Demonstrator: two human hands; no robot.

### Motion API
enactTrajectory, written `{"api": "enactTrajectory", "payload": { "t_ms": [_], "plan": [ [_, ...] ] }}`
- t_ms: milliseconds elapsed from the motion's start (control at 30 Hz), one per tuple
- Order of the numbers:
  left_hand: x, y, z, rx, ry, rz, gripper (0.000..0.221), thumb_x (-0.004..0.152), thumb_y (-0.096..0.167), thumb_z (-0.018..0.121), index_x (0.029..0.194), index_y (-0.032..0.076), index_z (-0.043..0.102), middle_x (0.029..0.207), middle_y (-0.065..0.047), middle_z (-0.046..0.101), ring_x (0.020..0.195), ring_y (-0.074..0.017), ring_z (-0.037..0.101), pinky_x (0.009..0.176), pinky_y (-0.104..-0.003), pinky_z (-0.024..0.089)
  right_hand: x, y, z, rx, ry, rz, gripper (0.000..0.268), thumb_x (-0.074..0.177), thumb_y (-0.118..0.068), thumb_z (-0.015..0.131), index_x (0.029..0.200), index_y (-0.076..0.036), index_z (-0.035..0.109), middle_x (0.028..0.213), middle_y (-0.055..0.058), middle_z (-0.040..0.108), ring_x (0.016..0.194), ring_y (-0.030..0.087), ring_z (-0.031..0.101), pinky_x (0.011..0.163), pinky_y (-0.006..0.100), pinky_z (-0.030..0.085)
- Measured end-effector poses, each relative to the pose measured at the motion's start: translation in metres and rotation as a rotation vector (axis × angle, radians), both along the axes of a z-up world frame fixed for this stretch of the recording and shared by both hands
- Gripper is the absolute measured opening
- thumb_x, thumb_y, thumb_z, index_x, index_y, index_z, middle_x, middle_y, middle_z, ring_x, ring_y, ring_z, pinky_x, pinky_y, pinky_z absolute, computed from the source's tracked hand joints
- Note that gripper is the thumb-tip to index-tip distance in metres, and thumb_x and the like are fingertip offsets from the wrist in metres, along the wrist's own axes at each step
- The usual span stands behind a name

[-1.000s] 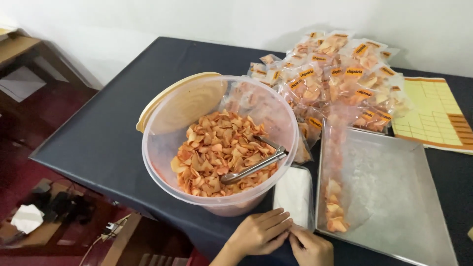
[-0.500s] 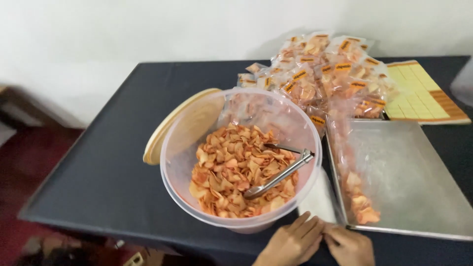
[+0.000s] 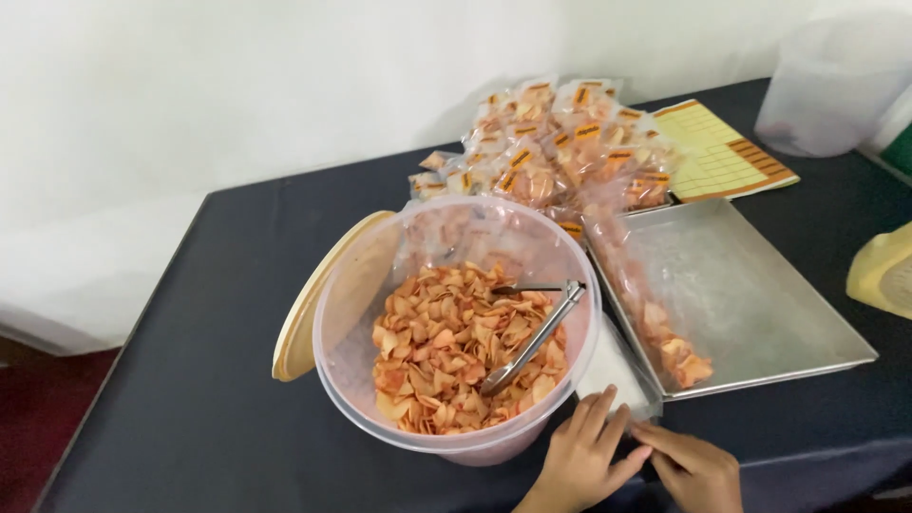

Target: Manually portioning chips from a large container into small plastic bags using tongs and a weighing scale.

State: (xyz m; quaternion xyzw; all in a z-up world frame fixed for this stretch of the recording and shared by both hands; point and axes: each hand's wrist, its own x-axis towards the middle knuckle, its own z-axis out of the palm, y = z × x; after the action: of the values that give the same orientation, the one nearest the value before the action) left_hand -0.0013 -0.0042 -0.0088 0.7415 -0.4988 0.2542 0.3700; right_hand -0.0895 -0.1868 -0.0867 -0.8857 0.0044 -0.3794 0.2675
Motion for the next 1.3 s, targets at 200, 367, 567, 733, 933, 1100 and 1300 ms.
{"api": "enactTrajectory", "payload": {
  "t_ms": [200,367,567,733,933,1100,1300],
  "plan": [
    [0.001,0.013,0.017,0.024,-0.054,-0.208,0.041,0.104,0.036,0.067,0.119,-0.002,0.067,0.131,-0.02,0.063,0.103,-0.034,0.065,0.087,-0.041,0.054,-0.031,0.003,0.013,0.171,-0.046,0.117,0.032,0.078,-0.006,0.079,0.107,-0.019,0.08,0.11,-0.003,0.082,0.097,0.001,0.08,0.092,0.013,0.059],
    [0.0,0.014,0.012,0.062,-0.058,-0.349,0.044,0.103,0.036,0.068,0.129,0.002,0.066,0.127,-0.014,0.066,0.112,-0.0295,0.064,0.099,-0.041,0.048,-0.036,0.011,0.073,0.154,-0.121,0.157,0.026,0.079,-0.005,0.077,0.1,-0.02,0.081,0.103,-0.004,0.083,0.09,0.0,0.081,0.088,0.012,0.058],
    [-0.007,0.017,0.007,-0.127,-0.196,-0.279,0.021,0.111,0.004,0.051,0.123,-0.004,0.068,0.113,-0.016,0.074,0.091,-0.0304,0.069,0.077,-0.039,0.051,-0.016,-0.02,0.072,0.123,-0.203,0.47,0.032,0.079,-0.009,0.081,0.109,-0.019,0.078,0.11,-0.003,0.082,0.081,0.007,0.078,0.08,0.018,0.061],
    [-0.05,-0.008,0.022,-0.614,-0.058,0.03,0.025,0.086,0.006,0.085,0.108,0.003,0.075,0.098,-0.015,0.081,0.073,-0.0217,0.077,0.064,-0.026,0.061,-0.004,-0.032,0.09,0.241,-0.039,0.485,0.065,0.08,-0.024,0.084,0.139,-0.008,0.061,0.144,0.007,0.066,0.135,0.022,0.06,0.116,0.036,0.046],
    [-0.085,-0.036,0.027,-0.843,0.029,0.152,0.024,0.08,-0.002,0.082,0.102,0.005,0.075,0.087,-0.017,0.081,0.061,-0.0245,0.073,0.059,-0.027,0.062,-0.003,-0.063,0.093,0.515,0.214,0.754,0.014,0.084,-0.011,0.079,0.095,-0.007,0.086,0.095,0.004,0.087,0.092,0.017,0.077,0.088,0.027,0.057],
    [-0.099,-0.04,0.046,-0.868,0.152,0.161,0.013,0.088,-0.003,0.07,0.1,0.003,0.072,0.084,-0.021,0.077,0.072,-0.0247,0.075,0.062,-0.028,0.064,0.0,-0.076,0.057,0.826,0.26,0.725,0.012,0.081,-0.005,0.079,0.087,0.003,0.087,0.086,0.015,0.088,0.082,0.021,0.081,0.079,0.027,0.061],
    [-0.105,-0.026,0.018,-0.955,0.48,0.085,0.018,0.097,0.016,0.069,0.1,-0.001,0.071,0.095,-0.025,0.08,0.082,-0.0347,0.081,0.078,-0.04,0.065,0.014,-0.084,0.052,1.049,0.312,0.582,0.014,0.074,0.001,0.083,0.086,0.009,0.083,0.077,0.027,0.086,0.07,0.03,0.085,0.072,0.032,0.067]
  ]
}}
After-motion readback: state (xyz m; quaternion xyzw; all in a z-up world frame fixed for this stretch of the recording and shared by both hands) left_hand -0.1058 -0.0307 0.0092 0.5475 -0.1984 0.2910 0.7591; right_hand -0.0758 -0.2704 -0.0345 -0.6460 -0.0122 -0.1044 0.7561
